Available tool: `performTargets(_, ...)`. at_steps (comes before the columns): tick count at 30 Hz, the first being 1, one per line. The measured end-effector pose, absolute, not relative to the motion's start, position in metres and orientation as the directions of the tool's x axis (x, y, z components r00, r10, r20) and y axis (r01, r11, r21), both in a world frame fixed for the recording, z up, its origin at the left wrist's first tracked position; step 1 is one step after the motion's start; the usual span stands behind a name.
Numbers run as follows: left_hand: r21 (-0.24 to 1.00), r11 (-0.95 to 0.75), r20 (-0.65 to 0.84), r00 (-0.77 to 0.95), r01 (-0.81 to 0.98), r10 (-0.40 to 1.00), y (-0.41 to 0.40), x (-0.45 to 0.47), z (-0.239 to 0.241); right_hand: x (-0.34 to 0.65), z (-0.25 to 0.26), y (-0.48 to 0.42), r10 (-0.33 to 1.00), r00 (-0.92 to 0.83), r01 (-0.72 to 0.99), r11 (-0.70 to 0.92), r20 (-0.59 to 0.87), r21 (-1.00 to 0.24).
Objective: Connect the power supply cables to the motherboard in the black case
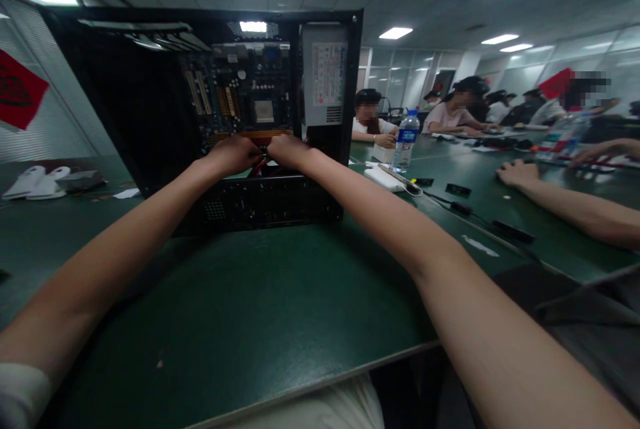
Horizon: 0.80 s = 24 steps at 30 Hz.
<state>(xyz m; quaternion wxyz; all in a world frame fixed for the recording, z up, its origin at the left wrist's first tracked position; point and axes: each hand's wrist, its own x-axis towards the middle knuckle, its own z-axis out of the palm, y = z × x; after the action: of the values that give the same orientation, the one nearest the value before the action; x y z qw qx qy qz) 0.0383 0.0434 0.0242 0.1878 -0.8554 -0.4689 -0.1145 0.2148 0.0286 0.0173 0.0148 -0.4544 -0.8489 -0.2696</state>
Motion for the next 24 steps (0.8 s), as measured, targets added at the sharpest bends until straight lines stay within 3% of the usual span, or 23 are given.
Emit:
performTargets(6,-0.226,-0.479,0.370,0.530,0.848,0.763,0.038,0.043,0.028,0.217,0.012,0.026,0.813,-0.462,0.871,0.340,0.355,0.355)
performTargets(24,-0.162,-0.464,0.374,0.489,0.871,0.788,0.032,0.046,0.027,0.217,0.012,0.030,0.818,-0.423,0.898,0.323,0.388,0.299)
